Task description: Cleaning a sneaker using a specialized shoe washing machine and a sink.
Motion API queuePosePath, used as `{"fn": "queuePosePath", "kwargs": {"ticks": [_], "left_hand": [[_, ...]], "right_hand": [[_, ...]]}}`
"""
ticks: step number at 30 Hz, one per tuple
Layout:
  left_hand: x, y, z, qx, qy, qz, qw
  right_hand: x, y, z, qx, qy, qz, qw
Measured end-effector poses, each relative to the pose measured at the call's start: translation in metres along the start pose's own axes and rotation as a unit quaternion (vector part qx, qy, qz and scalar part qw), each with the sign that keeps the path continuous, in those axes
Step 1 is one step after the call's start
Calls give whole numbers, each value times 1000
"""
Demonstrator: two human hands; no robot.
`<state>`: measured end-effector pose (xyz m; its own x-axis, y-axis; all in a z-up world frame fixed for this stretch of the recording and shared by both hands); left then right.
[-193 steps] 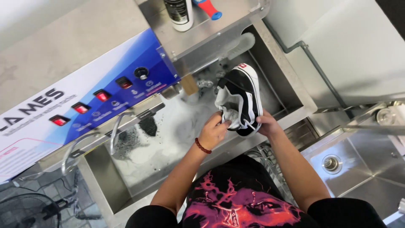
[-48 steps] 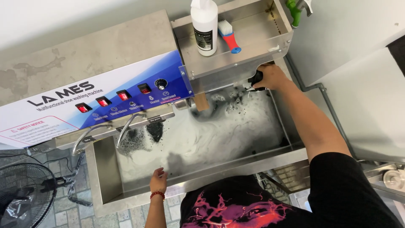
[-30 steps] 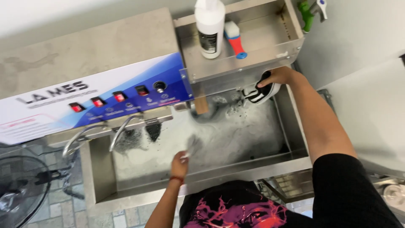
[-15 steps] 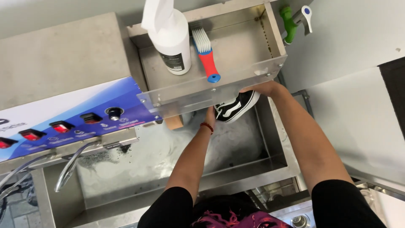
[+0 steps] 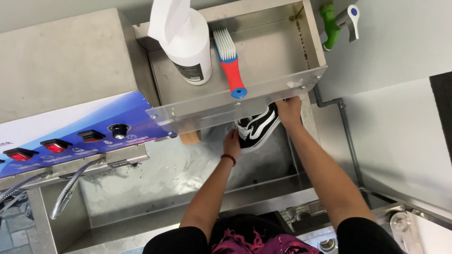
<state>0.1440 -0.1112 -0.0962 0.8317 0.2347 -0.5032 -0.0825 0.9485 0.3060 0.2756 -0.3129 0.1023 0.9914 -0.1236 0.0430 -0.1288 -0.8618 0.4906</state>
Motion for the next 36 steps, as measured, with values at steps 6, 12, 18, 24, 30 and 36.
{"fn": "queuePosePath", "kwargs": {"ticks": [6,12,18,24,30,36], "left_hand": [[-47,-27,7,-73,67,-22,995],[-117,-7,88,-192,196,-56,960],[-141,4,108,-146,215,-50,964],[-121,4,85,-107,206,-59,971],[-51,-38,-23,-79,121,-126,981],[-51,-12,32,19,111,-264,958]], "right_hand": [[19,-4,31,-17,90,-3,996],[55,-15,91,-185,166,-143,958],[52,-16,100,-63,129,-161,976],[25,-4,7,-172,173,-77,967],[2,-4,-47,-297,129,-70,943],[1,-18,-64,-392,159,-155,893]]}}
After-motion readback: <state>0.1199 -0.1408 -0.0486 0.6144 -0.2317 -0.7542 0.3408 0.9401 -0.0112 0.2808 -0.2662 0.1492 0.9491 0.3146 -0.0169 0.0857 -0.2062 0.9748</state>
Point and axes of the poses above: each hand's wrist, its own x-axis towards the middle knuckle, its own y-axis out of the back of the hand, z = x × y, the point moved 2 cm from there along x, towards the middle knuckle, and after that the axes turned 5 degrees about y, right-handed, at the moved point
